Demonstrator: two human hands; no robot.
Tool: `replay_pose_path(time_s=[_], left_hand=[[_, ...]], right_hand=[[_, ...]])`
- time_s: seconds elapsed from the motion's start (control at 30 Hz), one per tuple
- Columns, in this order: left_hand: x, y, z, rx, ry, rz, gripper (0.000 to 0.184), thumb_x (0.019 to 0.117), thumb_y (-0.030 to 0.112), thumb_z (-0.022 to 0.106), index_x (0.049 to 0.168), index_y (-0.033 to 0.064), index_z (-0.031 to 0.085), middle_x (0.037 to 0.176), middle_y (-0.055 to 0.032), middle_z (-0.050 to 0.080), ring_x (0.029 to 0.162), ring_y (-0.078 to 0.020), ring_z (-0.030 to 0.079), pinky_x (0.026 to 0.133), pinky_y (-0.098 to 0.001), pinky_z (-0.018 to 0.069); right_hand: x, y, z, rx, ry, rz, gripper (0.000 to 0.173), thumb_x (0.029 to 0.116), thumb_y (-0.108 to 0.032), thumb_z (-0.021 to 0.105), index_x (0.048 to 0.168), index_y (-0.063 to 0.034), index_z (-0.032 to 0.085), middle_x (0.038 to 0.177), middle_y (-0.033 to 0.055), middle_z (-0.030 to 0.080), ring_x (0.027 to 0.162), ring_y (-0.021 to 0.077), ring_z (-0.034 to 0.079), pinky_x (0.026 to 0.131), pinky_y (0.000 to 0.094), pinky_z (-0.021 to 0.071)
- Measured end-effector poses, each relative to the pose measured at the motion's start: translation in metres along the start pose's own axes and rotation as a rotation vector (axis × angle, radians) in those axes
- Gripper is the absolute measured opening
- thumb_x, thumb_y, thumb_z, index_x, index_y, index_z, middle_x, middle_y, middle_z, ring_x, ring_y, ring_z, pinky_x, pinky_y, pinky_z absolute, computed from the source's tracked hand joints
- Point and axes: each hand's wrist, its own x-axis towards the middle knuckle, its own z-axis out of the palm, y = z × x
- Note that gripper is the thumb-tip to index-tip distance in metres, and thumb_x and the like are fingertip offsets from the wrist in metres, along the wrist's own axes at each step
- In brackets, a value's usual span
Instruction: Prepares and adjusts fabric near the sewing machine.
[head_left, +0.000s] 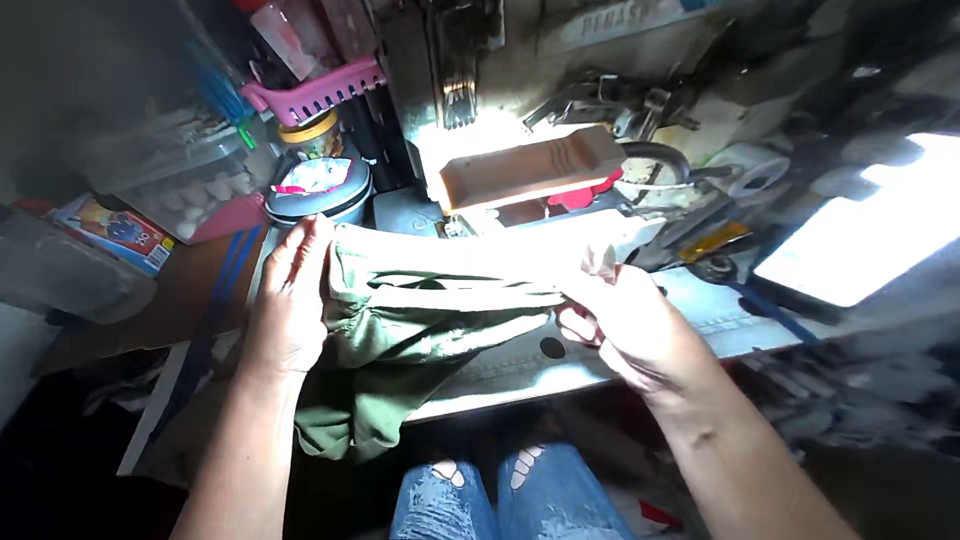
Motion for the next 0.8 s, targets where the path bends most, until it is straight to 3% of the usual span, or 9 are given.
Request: replay_pose_path(time_s=[0.1, 0.17, 0.23, 0.3, 0.43, 0.53, 0.63, 0.7, 0.8], left_hand=[[-0.006, 0.003, -0.005, 0.035, -0.142, 0.047, 0.027, 0.1106, 0.026, 0.041, 0.104, 0.0202, 0.066, 0.089, 0.0114, 0.068, 0.081, 0.0017, 0.066, 0.074, -0.0186, 0.0583], [-0.012, 0.003, -0.018, 0.115, -0.377, 0.156, 0.025, 0.1093, 0.024, 0.044, 0.099, 0.0186, 0.065, 0.087, 0.0109, 0.064, 0.079, 0.0028, 0.062, 0.071, -0.0155, 0.054], [-0.018, 0.004, -0.026, 0.196, -0.59, 0.25, 0.026, 0.1054, 0.034, 0.053, 0.09, 0.0167, 0.067, 0.085, 0.0112, 0.063, 0.077, 0.0042, 0.059, 0.066, -0.0126, 0.0497], [-0.024, 0.003, -0.029, 0.213, -0.676, 0.238, 0.03, 0.1025, 0.037, 0.058, 0.088, 0.0137, 0.071, 0.085, 0.0094, 0.066, 0.078, 0.0031, 0.061, 0.068, -0.0125, 0.0513], [-0.034, 0.0, -0.026, 0.17, -0.645, 0.187, 0.03, 0.1018, 0.036, 0.06, 0.087, 0.0134, 0.071, 0.082, 0.0086, 0.065, 0.076, 0.0031, 0.06, 0.067, -0.0122, 0.0503], [-0.036, 0.0, -0.022, 0.154, -0.599, 0.188, 0.028, 0.1027, 0.033, 0.058, 0.086, 0.0136, 0.07, 0.082, 0.0086, 0.066, 0.075, 0.0033, 0.061, 0.066, -0.0123, 0.0509], [-0.033, -0.007, -0.024, 0.342, -0.345, 0.199, 0.021, 0.104, 0.013, 0.052, 0.094, 0.0094, 0.07, 0.083, 0.0039, 0.066, 0.075, -0.0016, 0.062, 0.067, -0.0172, 0.0525], [-0.026, -0.025, -0.025, 0.604, -0.161, 0.157, 0.013, 0.1029, 0.015, 0.058, 0.102, 0.0093, 0.07, 0.089, 0.0001, 0.069, 0.077, -0.0055, 0.065, 0.067, -0.024, 0.0549], [-0.023, -0.056, -0.035, 0.711, -0.123, 0.028, 0.025, 0.1001, 0.024, 0.066, 0.121, 0.0107, 0.066, 0.116, -0.0073, 0.067, 0.1, -0.0179, 0.067, 0.083, -0.0401, 0.0576]], right_hand=[[-0.001, 0.005, -0.01, -0.284, -0.118, -0.11, 0.015, 0.1043, -0.016, 0.057, 0.09, -0.012, 0.061, 0.062, -0.0048, 0.052, 0.046, 0.0008, 0.042, 0.044, 0.0148, 0.0364], [0.002, 0.01, -0.017, -0.519, -0.227, -0.281, 0.016, 0.1034, -0.021, 0.054, 0.1, -0.0151, 0.069, 0.065, -0.0096, 0.052, 0.053, -0.0031, 0.046, 0.049, 0.0128, 0.0396], [0.004, 0.01, -0.017, -0.804, -0.206, -0.461, 0.019, 0.1021, -0.022, 0.053, 0.105, -0.0119, 0.07, 0.081, -0.0027, 0.061, 0.071, 0.007, 0.058, 0.065, 0.0284, 0.05], [0.009, 0.014, -0.003, -1.004, -0.112, -0.733, 0.023, 0.0985, -0.023, 0.058, 0.11, -0.0083, 0.072, 0.09, 0.0079, 0.069, 0.078, 0.024, 0.067, 0.065, 0.0481, 0.0551], [0.027, 0.019, 0.05, -1.119, -0.127, -1.086, 0.026, 0.0995, -0.021, 0.058, 0.117, -0.0118, 0.074, 0.102, 0.0098, 0.072, 0.092, 0.0303, 0.069, 0.074, 0.0511, 0.0545], [0.038, 0.024, 0.073, -0.958, -0.29, -1.146, 0.024, 0.0999, -0.015, 0.056, 0.114, -0.0097, 0.075, 0.095, 0.0078, 0.072, 0.087, 0.0251, 0.07, 0.076, 0.0458, 0.0557], [0.027, 0.015, 0.064, -0.84, -0.269, -0.972, 0.024, 0.1025, -0.018, 0.057, 0.118, -0.0119, 0.074, 0.106, 0.0035, 0.073, 0.096, 0.0167, 0.069, 0.085, 0.0386, 0.0555], [0.012, 0.011, 0.052, -0.756, -0.242, -0.817, 0.024, 0.1014, -0.024, 0.061, 0.12, -0.013, 0.073, 0.111, 0.0003, 0.071, 0.099, 0.0093, 0.066, 0.087, 0.0311, 0.0549], [-0.019, 0.023, 0.029, -0.605, -0.259, -0.717, 0.029, 0.0951, -0.038, 0.064, 0.115, -0.0191, 0.072, 0.089, -0.0105, 0.066, 0.074, -0.0052, 0.058, 0.064, 0.0143, 0.0502]])
